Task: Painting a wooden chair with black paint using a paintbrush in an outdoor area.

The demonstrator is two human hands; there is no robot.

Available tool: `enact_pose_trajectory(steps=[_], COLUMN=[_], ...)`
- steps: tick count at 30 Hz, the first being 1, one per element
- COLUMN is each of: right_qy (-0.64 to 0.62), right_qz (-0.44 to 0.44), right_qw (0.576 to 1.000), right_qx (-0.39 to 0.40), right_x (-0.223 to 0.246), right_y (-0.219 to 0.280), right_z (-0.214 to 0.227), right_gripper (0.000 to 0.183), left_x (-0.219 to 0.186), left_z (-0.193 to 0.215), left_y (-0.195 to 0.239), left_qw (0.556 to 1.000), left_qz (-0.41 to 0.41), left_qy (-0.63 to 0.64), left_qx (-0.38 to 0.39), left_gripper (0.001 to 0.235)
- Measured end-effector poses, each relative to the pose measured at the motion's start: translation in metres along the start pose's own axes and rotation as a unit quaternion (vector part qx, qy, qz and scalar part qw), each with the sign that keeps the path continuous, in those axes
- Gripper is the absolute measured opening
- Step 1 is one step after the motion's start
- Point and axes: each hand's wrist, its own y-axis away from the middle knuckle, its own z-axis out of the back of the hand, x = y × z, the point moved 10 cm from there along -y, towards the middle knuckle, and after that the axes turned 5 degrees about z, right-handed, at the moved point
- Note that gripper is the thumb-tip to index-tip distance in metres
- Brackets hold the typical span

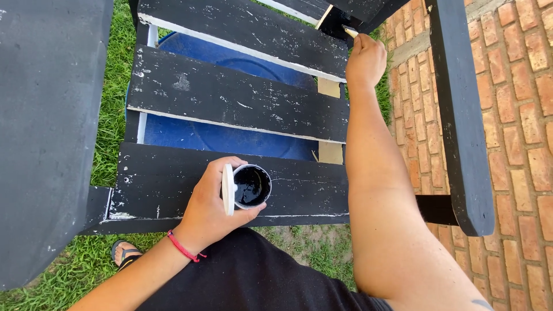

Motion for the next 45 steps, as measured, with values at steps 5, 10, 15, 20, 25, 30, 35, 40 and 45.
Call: enact_pose_trajectory(steps=[5,10,15,20,25,30,35,40,45], right_qy=[-0.026,-0.007,-0.009,-0.021,-0.028,-0.048,-0.053,-0.028,-0.043], right_qz=[-0.039,-0.047,-0.021,-0.027,-0.019,-0.026,0.002,0.010,0.053], right_qw=[0.999,0.999,0.999,0.988,0.986,0.990,0.992,0.990,0.989], right_qx=[-0.008,0.014,0.049,0.150,0.161,0.127,0.114,0.141,0.132], right_x=[0.001,-0.008,-0.016,-0.018,-0.018,-0.013,-0.006,0.015,0.020], right_y=[0.019,0.019,0.012,-0.006,-0.023,-0.028,-0.027,-0.025,-0.038], right_z=[0.016,-0.009,-0.028,-0.028,-0.014,-0.002,0.000,-0.002,-0.019], right_gripper=[0.028,0.022,0.029,0.035,0.033,0.029,0.053,0.021,0.025], left_x=[0.000,-0.002,0.000,-0.002,0.000,-0.001,-0.002,-0.002,0.000], left_z=[0.000,0.001,0.000,0.000,0.000,0.001,0.003,0.002,0.002], left_y=[0.000,-0.001,0.000,0.000,0.000,0.000,0.000,0.001,0.000], left_qw=[1.000,1.000,1.000,1.000,1.000,1.000,1.000,1.000,1.000], left_qz=[-0.002,-0.003,0.002,-0.002,0.005,0.009,0.006,0.000,0.009], left_qy=[0.005,0.003,-0.004,-0.001,0.003,0.000,-0.001,0.004,0.008], left_qx=[0.001,0.000,-0.001,-0.001,-0.004,-0.010,-0.016,-0.008,-0.010], left_gripper=[0.077,0.075,0.075,0.075,0.075,0.075,0.075,0.075,0.075])
